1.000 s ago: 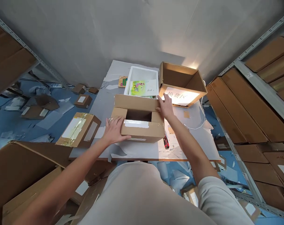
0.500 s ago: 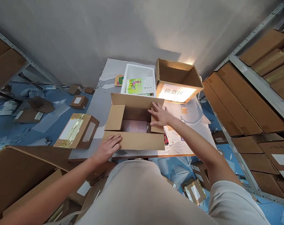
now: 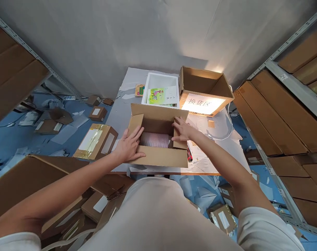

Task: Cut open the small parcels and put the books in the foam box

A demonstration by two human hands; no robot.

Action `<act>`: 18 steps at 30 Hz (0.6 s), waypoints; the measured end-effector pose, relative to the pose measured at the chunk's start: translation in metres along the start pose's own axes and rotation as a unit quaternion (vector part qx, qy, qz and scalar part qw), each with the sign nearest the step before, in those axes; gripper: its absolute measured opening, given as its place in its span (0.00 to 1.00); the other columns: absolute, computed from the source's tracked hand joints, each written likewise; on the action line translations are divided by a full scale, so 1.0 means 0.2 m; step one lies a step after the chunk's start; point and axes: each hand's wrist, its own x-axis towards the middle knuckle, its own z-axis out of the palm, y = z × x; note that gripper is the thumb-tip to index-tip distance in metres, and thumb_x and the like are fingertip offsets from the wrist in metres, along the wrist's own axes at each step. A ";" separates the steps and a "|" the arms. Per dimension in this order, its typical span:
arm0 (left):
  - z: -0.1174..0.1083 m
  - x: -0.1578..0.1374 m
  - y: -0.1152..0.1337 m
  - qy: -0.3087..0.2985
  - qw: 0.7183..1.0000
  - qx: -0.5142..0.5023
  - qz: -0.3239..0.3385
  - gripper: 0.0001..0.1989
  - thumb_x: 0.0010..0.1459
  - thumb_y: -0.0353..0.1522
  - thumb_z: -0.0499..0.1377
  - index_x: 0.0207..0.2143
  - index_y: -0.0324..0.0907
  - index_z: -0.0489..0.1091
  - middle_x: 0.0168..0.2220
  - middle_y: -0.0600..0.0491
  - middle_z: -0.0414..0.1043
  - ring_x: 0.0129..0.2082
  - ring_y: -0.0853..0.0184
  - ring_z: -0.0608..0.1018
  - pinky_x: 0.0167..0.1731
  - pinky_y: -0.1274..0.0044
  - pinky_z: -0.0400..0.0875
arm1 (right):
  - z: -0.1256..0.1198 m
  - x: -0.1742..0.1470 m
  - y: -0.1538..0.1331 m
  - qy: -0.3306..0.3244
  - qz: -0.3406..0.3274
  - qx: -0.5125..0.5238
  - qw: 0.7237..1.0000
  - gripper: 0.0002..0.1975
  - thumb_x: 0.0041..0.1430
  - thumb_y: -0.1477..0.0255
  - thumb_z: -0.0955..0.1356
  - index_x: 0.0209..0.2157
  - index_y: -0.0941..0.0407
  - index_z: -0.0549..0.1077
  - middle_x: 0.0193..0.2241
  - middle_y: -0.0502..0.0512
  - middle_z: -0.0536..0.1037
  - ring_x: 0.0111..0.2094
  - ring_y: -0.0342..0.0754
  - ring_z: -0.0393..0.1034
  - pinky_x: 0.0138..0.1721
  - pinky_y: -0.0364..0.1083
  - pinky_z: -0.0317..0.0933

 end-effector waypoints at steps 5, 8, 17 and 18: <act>-0.04 -0.03 0.04 0.044 0.991 0.044 -0.118 0.56 0.44 0.65 0.50 0.64 0.32 0.54 0.66 0.31 0.48 0.68 0.43 0.41 0.60 0.50 0.30 | 0.01 0.00 0.01 0.006 -0.006 0.009 1.000 0.39 0.49 0.48 0.69 0.56 0.57 0.62 0.66 0.70 0.46 0.65 0.74 0.40 0.51 0.69 0.58; 0.01 -0.05 -0.02 0.030 0.983 0.057 -0.170 0.67 0.35 0.68 0.52 0.64 0.25 0.50 0.64 0.24 0.48 0.67 0.39 0.41 0.59 0.49 0.30 | -0.01 -0.02 0.03 0.014 -0.014 0.027 0.999 0.38 0.49 0.49 0.70 0.55 0.59 0.63 0.65 0.71 0.48 0.65 0.72 0.44 0.54 0.66 0.57; 0.29 -0.11 -0.21 0.017 0.977 -0.040 -0.211 0.77 0.25 0.65 0.59 0.65 0.20 0.38 0.64 0.20 0.42 0.65 0.36 0.49 0.59 0.53 0.48 | -0.13 -0.32 0.31 0.022 -0.017 0.133 0.991 0.54 0.52 0.52 0.69 0.68 0.56 0.35 0.62 0.66 0.60 0.60 0.62 0.60 0.57 0.57 0.57; 0.30 -0.11 -0.21 0.026 0.976 -0.047 -0.212 0.77 0.25 0.65 0.60 0.65 0.20 0.37 0.65 0.21 0.41 0.65 0.36 0.49 0.59 0.53 0.49 | -0.13 -0.36 0.34 0.021 -0.005 0.133 0.991 0.54 0.52 0.53 0.69 0.68 0.56 0.34 0.63 0.65 0.60 0.59 0.62 0.60 0.57 0.57 0.57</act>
